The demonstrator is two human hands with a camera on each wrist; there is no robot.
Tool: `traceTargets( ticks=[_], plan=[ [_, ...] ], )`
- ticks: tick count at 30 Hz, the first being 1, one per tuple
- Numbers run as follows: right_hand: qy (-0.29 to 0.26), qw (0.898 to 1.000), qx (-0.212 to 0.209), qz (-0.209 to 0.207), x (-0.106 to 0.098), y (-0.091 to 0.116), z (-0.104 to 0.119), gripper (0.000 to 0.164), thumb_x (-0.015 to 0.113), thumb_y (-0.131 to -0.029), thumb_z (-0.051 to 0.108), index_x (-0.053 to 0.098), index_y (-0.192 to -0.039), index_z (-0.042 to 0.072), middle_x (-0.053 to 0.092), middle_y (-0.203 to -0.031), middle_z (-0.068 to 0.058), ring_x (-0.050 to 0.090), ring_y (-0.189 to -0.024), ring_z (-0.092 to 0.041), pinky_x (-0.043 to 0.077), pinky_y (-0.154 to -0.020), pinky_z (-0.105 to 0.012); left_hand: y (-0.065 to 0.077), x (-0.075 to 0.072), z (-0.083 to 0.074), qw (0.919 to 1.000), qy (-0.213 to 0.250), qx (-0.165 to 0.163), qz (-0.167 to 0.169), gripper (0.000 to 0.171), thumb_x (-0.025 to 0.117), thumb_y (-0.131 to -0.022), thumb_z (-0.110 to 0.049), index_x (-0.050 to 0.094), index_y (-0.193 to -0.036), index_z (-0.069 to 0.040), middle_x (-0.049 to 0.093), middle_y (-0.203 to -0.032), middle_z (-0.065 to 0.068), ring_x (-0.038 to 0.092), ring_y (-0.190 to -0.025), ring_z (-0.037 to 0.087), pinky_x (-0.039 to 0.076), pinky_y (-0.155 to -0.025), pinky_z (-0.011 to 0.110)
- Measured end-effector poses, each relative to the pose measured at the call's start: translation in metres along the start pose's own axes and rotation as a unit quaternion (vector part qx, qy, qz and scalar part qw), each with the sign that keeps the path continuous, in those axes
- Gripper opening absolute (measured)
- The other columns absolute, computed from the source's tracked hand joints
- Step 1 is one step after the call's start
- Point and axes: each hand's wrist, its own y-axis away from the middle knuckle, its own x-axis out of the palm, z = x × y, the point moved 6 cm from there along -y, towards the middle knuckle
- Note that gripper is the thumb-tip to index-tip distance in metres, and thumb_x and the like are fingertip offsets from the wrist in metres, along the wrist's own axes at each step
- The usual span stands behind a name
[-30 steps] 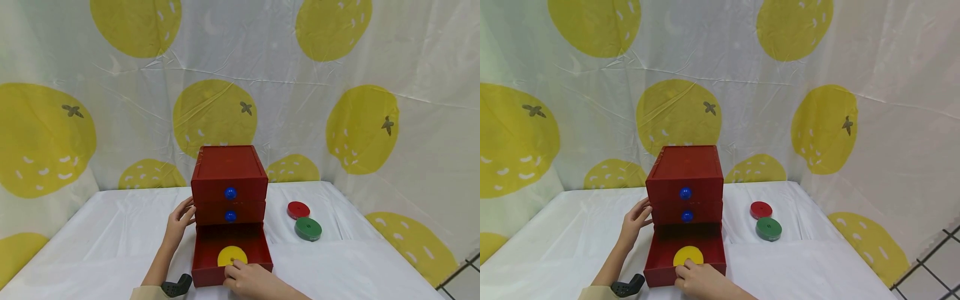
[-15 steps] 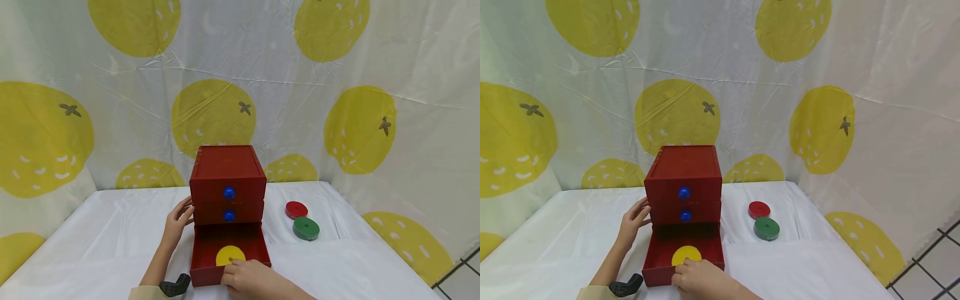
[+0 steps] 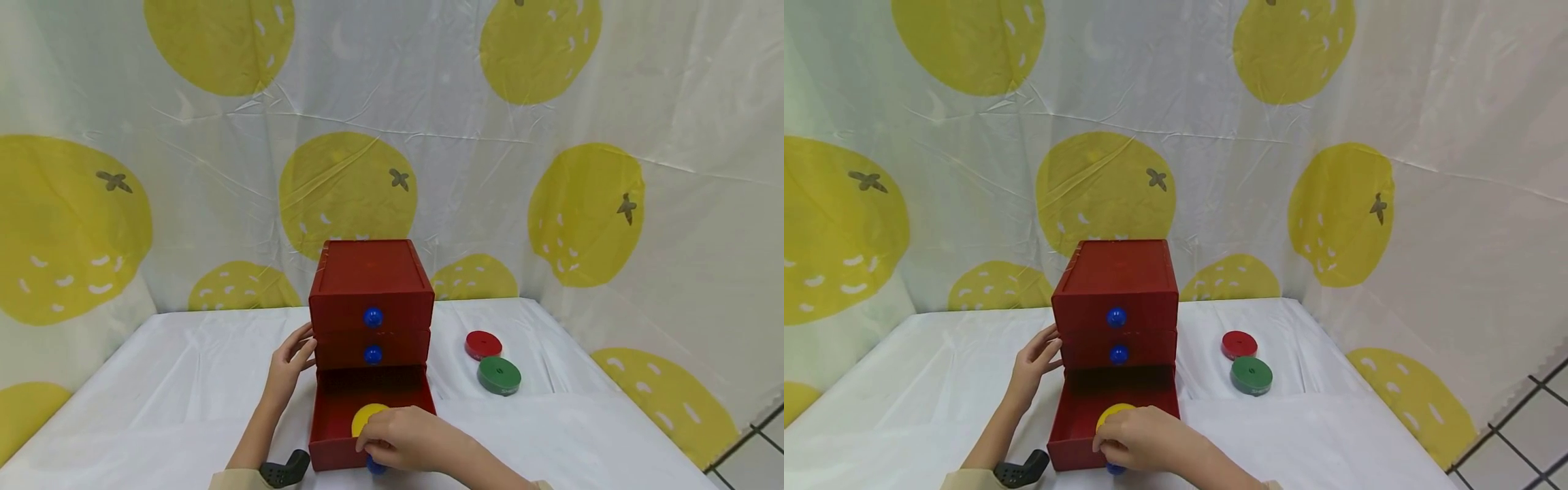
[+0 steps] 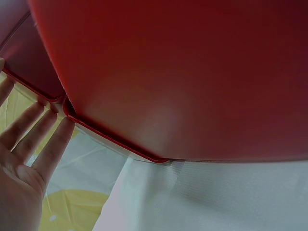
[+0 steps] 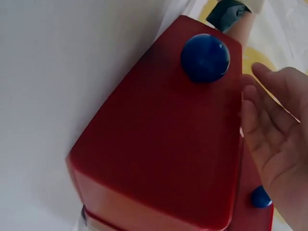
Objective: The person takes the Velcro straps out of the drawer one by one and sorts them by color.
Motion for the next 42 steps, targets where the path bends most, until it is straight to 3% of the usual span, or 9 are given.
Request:
traceTargets(
  ticks=[4, 8, 15, 22, 31, 37, 42],
  plan=[
    [0.009, 0.999, -0.002, -0.038, -0.005, -0.002, -0.01, 0.014, 0.059, -0.087, 0.019, 0.066, -0.099, 0.021, 0.064, -0.097, 0.01, 0.057, -0.088, 0.001, 0.044, -0.081, -0.006, 0.001, 0.0, 0.001, 1.0, 0.001, 0.002, -0.001, 0.041, 0.051, -0.093, -0.021, 0.046, -0.132, -0.008, 0.054, -0.12, 0.001, 0.054, -0.101, -0.006, 0.052, -0.076, 0.023],
    [0.033, 0.998, 0.011, -0.046, -0.005, -0.003, -0.022, 0.015, 0.061, -0.086, 0.018, 0.066, -0.101, 0.021, 0.061, -0.099, 0.008, 0.057, -0.091, -0.002, 0.045, -0.08, -0.008, 0.001, -0.001, 0.001, 1.0, -0.003, 0.001, -0.001, 0.041, 0.051, -0.093, -0.022, 0.046, -0.132, -0.009, 0.053, -0.12, 0.0, 0.054, -0.101, -0.006, 0.052, -0.076, 0.023],
    [-0.006, 0.998, 0.065, 0.004, 0.005, -0.005, -0.044, 0.018, 0.06, -0.087, 0.023, 0.065, -0.104, 0.024, 0.06, -0.105, 0.012, 0.055, -0.098, -0.002, 0.047, -0.083, -0.013, 0.001, -0.001, 0.002, 0.9999, -0.005, -0.012, 0.001, 0.041, 0.051, -0.093, -0.024, 0.046, -0.132, -0.013, 0.054, -0.114, -0.013, 0.054, -0.102, -0.006, 0.052, -0.078, 0.024],
    [-0.05, 0.994, 0.086, 0.045, 0.012, -0.009, -0.054, 0.019, 0.06, -0.087, 0.024, 0.065, -0.105, 0.027, 0.059, -0.104, 0.015, 0.054, -0.099, 0.0, 0.047, -0.085, -0.016, 0.001, -0.002, -0.001, 1.0, -0.005, -0.002, 0.001, 0.041, 0.05, -0.093, -0.022, 0.045, -0.132, -0.009, 0.052, -0.12, 0.0, 0.054, -0.1, -0.006, 0.052, -0.077, 0.024],
    [-0.114, 0.984, 0.089, 0.099, 0.023, -0.014, -0.06, 0.019, 0.059, -0.088, 0.023, 0.066, -0.105, 0.023, 0.06, -0.105, 0.015, 0.052, -0.097, 0.003, 0.046, -0.086, -0.016, 0.003, 0.001, 0.002, 1.0, 0.0, -0.007, 0.0, 0.042, 0.051, -0.093, -0.023, 0.045, -0.132, -0.009, 0.053, -0.12, 0.0, 0.054, -0.101, -0.006, 0.052, -0.077, 0.024],
    [-0.09, 0.985, 0.109, 0.097, 0.024, -0.015, -0.064, 0.022, 0.061, -0.086, 0.027, 0.066, -0.107, 0.023, 0.058, -0.112, 0.014, 0.052, -0.104, -0.001, 0.045, -0.09, -0.02, 0.002, 0.0, 0.001, 0.9999, -0.004, -0.009, -0.005, 0.042, 0.051, -0.093, -0.024, 0.046, -0.132, -0.011, 0.053, -0.117, -0.007, 0.054, -0.101, -0.006, 0.052, -0.077, 0.023],
    [-0.068, 0.987, 0.115, 0.09, 0.024, -0.013, -0.068, 0.028, 0.063, -0.084, 0.029, 0.064, -0.112, 0.024, 0.055, -0.118, 0.013, 0.049, -0.112, -0.006, 0.044, -0.095, -0.024, 0.001, 0.001, -0.001, 1.0, -0.003, -0.004, 0.0, 0.041, 0.05, -0.093, -0.022, 0.045, -0.133, -0.01, 0.052, -0.122, 0.004, 0.053, -0.101, -0.006, 0.052, -0.077, 0.022]
  ],
)
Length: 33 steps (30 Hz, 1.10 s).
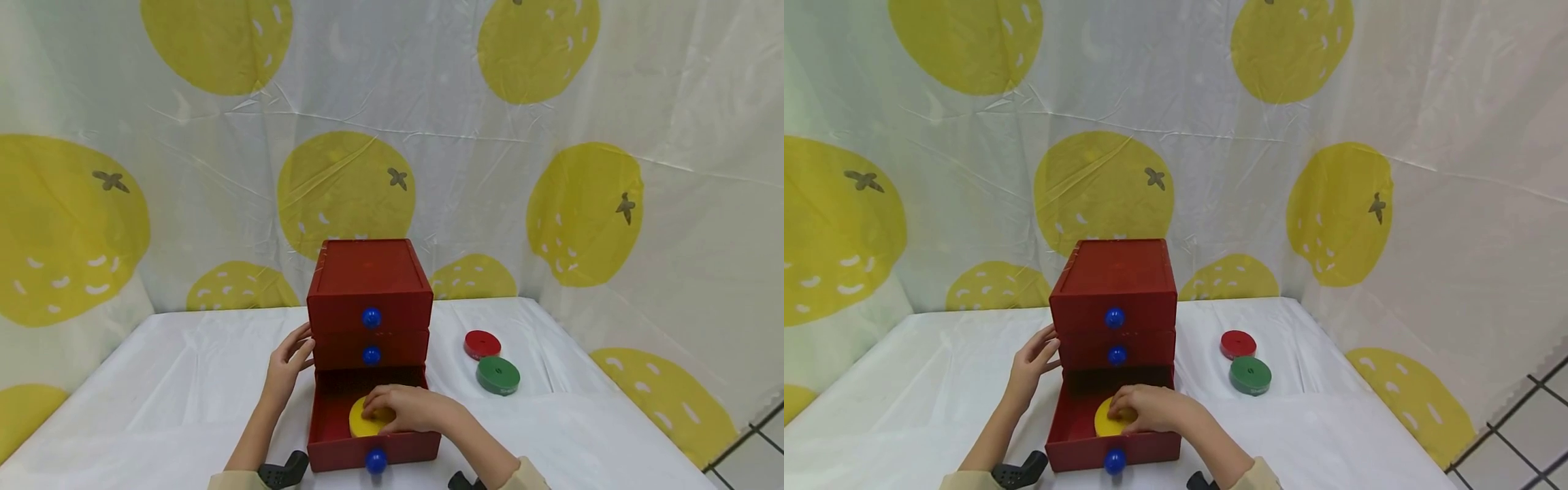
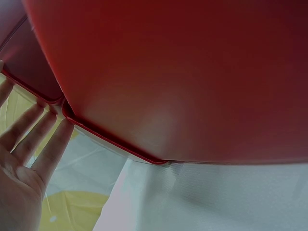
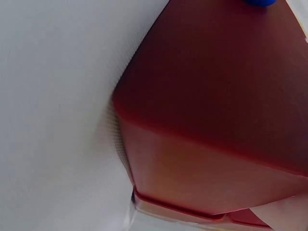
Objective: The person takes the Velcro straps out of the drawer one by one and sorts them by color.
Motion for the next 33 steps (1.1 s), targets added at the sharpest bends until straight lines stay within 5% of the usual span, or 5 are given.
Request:
traceTargets(
  ticks=[4, 10, 15, 22, 33],
  plan=[
    [-0.001, 1.0, 0.002, 0.003, 0.0019, -0.0002, -0.0022, 0.032, 0.064, -0.083, 0.026, 0.061, -0.115, 0.026, 0.052, -0.125, 0.01, 0.046, -0.118, -0.01, 0.043, -0.097, -0.026, 0.0, -0.0001, -0.0015, 1.0, -0.001, 0.0, 0.002, 0.041, 0.049, -0.094, -0.022, 0.044, -0.133, -0.01, 0.05, -0.126, 0.012, 0.053, -0.101, -0.007, 0.052, -0.078, 0.022],
    [-0.013, 1.0, 0.016, 0.008, 0.0042, -0.0006, -0.0036, 0.036, 0.066, -0.082, 0.022, 0.059, -0.116, 0.03, 0.048, -0.132, 0.008, 0.044, -0.124, -0.013, 0.042, -0.099, -0.03, 0.0008, -0.0011, 0.0, 1.0, -0.002, -0.009, -0.003, 0.041, 0.05, -0.093, -0.024, 0.045, -0.132, -0.012, 0.054, -0.121, -0.003, 0.053, -0.101, -0.006, 0.052, -0.078, 0.023],
    [-0.019, 0.999, 0.024, 0.008, 0.0049, -0.0012, -0.0045, 0.037, 0.066, -0.081, 0.022, 0.059, -0.116, 0.03, 0.048, -0.133, 0.008, 0.044, -0.123, -0.014, 0.042, -0.099, -0.03, -0.0001, -0.0018, 0.0006, 1.0, -0.001, -0.001, -0.002, 0.042, 0.05, -0.093, -0.023, 0.044, -0.133, -0.009, 0.051, -0.125, 0.009, 0.053, -0.101, -0.006, 0.052, -0.077, 0.022],
    [-0.037, 0.999, 0.034, 0.004, 0.0037, -0.0007, -0.0052, 0.029, 0.068, -0.08, 0.02, 0.058, -0.107, 0.029, 0.05, -0.131, 0.007, 0.049, -0.116, -0.01, 0.045, -0.095, -0.025, -0.0007, -0.001, 0.0014, 1.0, 0.005, -0.004, -0.001, 0.041, 0.051, -0.093, -0.024, 0.046, -0.132, -0.011, 0.053, -0.119, -0.004, 0.054, -0.101, -0.005, 0.052, -0.077, 0.024],
    [-0.039, 0.998, 0.05, 0.007, 0.0031, 0.0008, -0.0038, 0.023, 0.069, -0.079, 0.021, 0.057, -0.096, 0.03, 0.048, -0.134, 0.007, 0.048, -0.119, -0.013, 0.046, -0.094, -0.025, -0.0017, -0.001, 0.0011, 1.0, 0.003, 0.0, 0.001, 0.04, 0.051, -0.093, -0.023, 0.047, -0.131, -0.012, 0.054, -0.119, 0.0, 0.055, -0.1, -0.004, 0.052, -0.078, 0.024]
  ],
)
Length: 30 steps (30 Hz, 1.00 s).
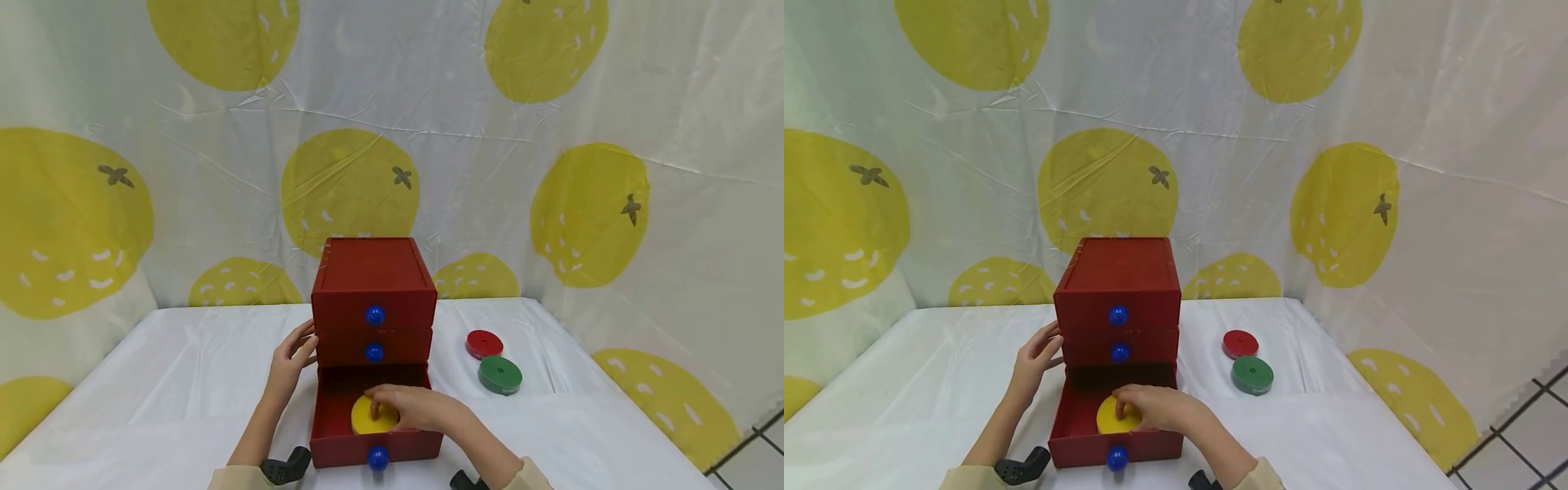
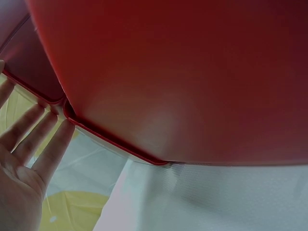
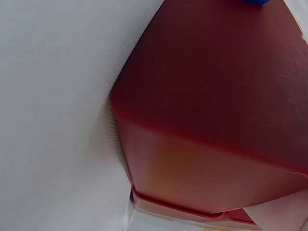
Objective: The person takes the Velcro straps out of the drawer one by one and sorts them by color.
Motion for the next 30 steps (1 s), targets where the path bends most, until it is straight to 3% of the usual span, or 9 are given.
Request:
traceTargets(
  ticks=[14, 22, 30],
  plan=[
    [0.002, 1.0, 0.001, 0.001, 0.0017, -0.0012, -0.0016, 0.024, 0.069, -0.079, 0.015, 0.056, -0.091, 0.03, 0.047, -0.136, 0.003, 0.049, -0.115, -0.013, 0.046, -0.091, -0.023, -0.0001, 0.0006, -0.0007, 1.0, -0.004, 0.001, 0.0, 0.042, 0.051, -0.093, -0.024, 0.045, -0.132, -0.01, 0.052, -0.125, 0.01, 0.054, -0.1, -0.005, 0.053, -0.078, 0.025],
    [0.03, 0.999, -0.012, -0.01, 0.0011, -0.0009, -0.0007, 0.022, 0.07, -0.078, 0.019, 0.055, -0.09, 0.03, 0.049, -0.132, 0.005, 0.05, -0.11, -0.013, 0.046, -0.091, -0.023, 0.0002, 0.0, 0.0001, 1.0, -0.002, 0.0, -0.003, 0.041, 0.051, -0.093, -0.024, 0.046, -0.132, -0.012, 0.053, -0.12, 0.001, 0.055, -0.1, -0.005, 0.053, -0.079, 0.027],
    [0.042, 0.999, -0.027, -0.02, 0.0007, -0.0003, -0.0002, 0.026, 0.071, -0.078, 0.019, 0.055, -0.095, 0.029, 0.049, -0.126, 0.006, 0.05, -0.104, -0.009, 0.047, -0.089, -0.02, 0.0001, 0.0002, -0.0016, 1.0, 0.001, 0.005, -0.001, 0.04, 0.05, -0.093, -0.021, 0.046, -0.132, -0.011, 0.052, -0.124, 0.012, 0.055, -0.099, -0.005, 0.053, -0.078, 0.026]
  ],
)
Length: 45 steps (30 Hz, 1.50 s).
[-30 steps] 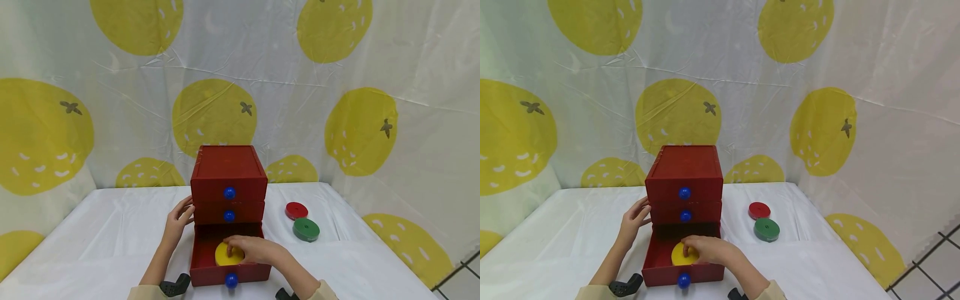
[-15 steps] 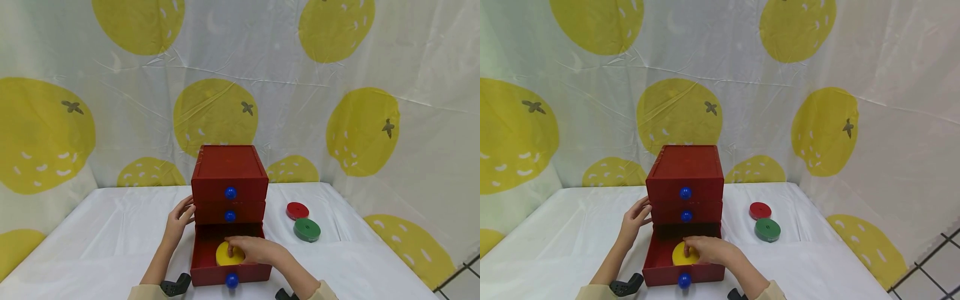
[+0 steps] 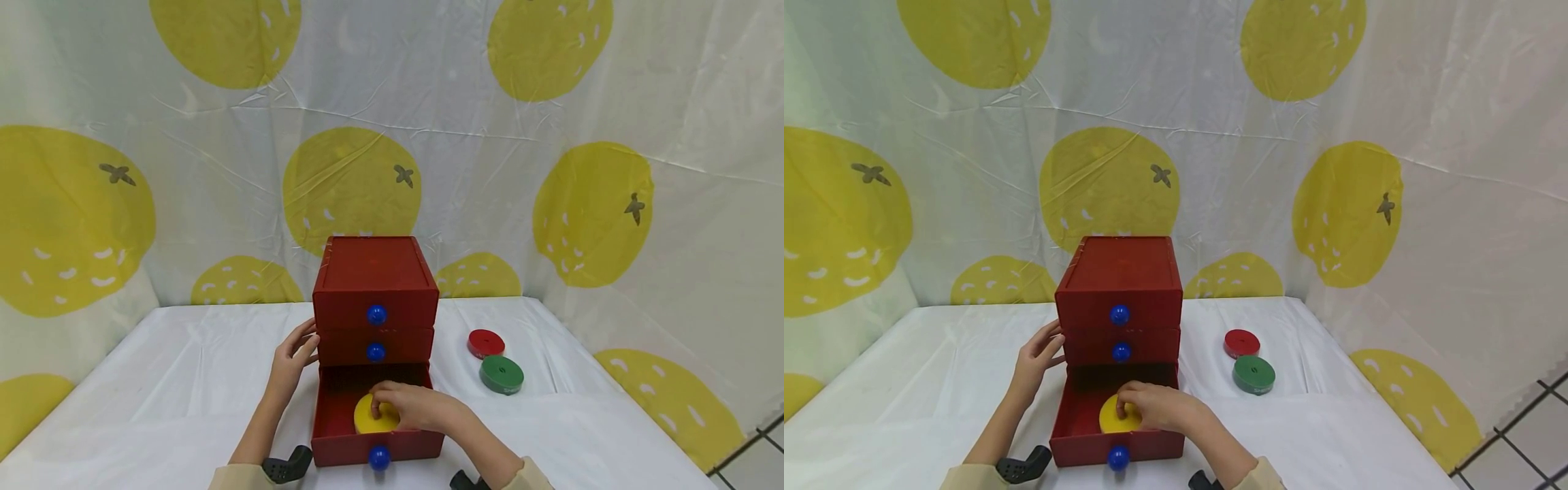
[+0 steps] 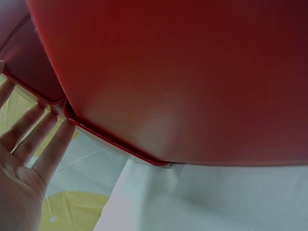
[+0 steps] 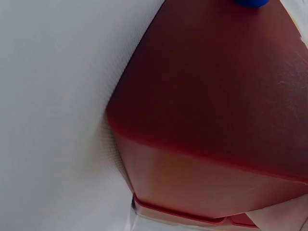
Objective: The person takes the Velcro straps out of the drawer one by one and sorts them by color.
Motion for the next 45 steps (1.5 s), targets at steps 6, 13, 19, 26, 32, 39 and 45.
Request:
traceTargets(
  ticks=[6, 13, 19, 26, 32, 39, 45],
  plan=[
    [0.019, 1.0, 0.002, -0.015, -0.003, 0.0, 0.0, 0.034, 0.069, -0.078, 0.032, 0.055, -0.109, 0.034, 0.047, -0.124, 0.006, 0.047, -0.111, -0.013, 0.045, -0.094, -0.029, 0.0, 0.0, -0.001, 1.0, -0.001, -0.003, 0.002, 0.04, 0.05, -0.093, -0.022, 0.046, -0.132, -0.012, 0.052, -0.125, 0.012, 0.054, -0.099, -0.006, 0.052, -0.078, 0.025],
    [0.028, 0.999, 0.018, -0.027, -0.006, 0.001, 0.001, 0.041, 0.069, -0.077, 0.039, 0.054, -0.115, 0.039, 0.046, -0.125, 0.007, 0.044, -0.112, -0.014, 0.046, -0.092, -0.034, 0.0, 0.0, 0.001, 1.0, 0.002, -0.003, 0.005, 0.04, 0.051, -0.093, -0.022, 0.046, -0.132, -0.013, 0.051, -0.125, 0.011, 0.054, -0.1, -0.005, 0.052, -0.079, 0.026],
    [0.04, 0.999, 0.014, -0.033, -0.008, 0.002, 0.0, 0.042, 0.068, -0.077, 0.042, 0.055, -0.117, 0.039, 0.046, -0.128, 0.006, 0.044, -0.114, -0.016, 0.047, -0.092, -0.034, -0.001, 0.0, 0.002, 1.0, -0.003, -0.002, 0.003, 0.042, 0.051, -0.093, -0.024, 0.046, -0.132, -0.012, 0.052, -0.125, 0.01, 0.054, -0.1, -0.005, 0.053, -0.079, 0.026],
    [0.044, 0.999, 0.007, -0.031, -0.009, 0.003, 0.001, 0.043, 0.066, -0.078, 0.043, 0.056, -0.119, 0.037, 0.047, -0.129, 0.005, 0.044, -0.114, -0.016, 0.046, -0.092, -0.032, -0.001, 0.001, -0.001, 1.0, -0.001, 0.001, -0.001, 0.041, 0.051, -0.093, -0.022, 0.046, -0.132, -0.01, 0.053, -0.123, 0.011, 0.055, -0.099, -0.005, 0.053, -0.077, 0.025],
    [0.046, 0.999, 0.004, -0.028, -0.01, 0.005, 0.001, 0.043, 0.065, -0.079, 0.044, 0.056, -0.12, 0.037, 0.047, -0.13, 0.003, 0.044, -0.115, -0.016, 0.046, -0.092, -0.03, 0.001, 0.0, -0.001, 1.0, 0.0, -0.006, 0.0, 0.04, 0.05, -0.093, -0.022, 0.046, -0.132, -0.011, 0.052, -0.125, 0.012, 0.054, -0.099, -0.006, 0.053, -0.079, 0.026],
    [0.041, 0.999, 0.013, -0.026, -0.011, 0.008, -0.001, 0.042, 0.065, -0.079, 0.043, 0.057, -0.12, 0.038, 0.047, -0.131, 0.003, 0.044, -0.115, -0.017, 0.046, -0.092, -0.031, 0.001, 0.0, 0.001, 1.0, -0.003, -0.006, 0.003, 0.041, 0.051, -0.093, -0.022, 0.045, -0.132, -0.011, 0.052, -0.126, 0.013, 0.054, -0.099, -0.006, 0.053, -0.08, 0.027],
    [0.039, 0.999, 0.016, -0.027, -0.011, 0.009, -0.003, 0.042, 0.066, -0.079, 0.042, 0.057, -0.12, 0.038, 0.047, -0.131, 0.003, 0.044, -0.115, -0.016, 0.047, -0.091, -0.029, 0.001, 0.0, 0.002, 1.0, -0.004, -0.006, -0.002, 0.041, 0.05, -0.093, -0.022, 0.046, -0.132, -0.01, 0.052, -0.124, 0.011, 0.054, -0.099, -0.006, 0.052, -0.077, 0.023]
  ],
)
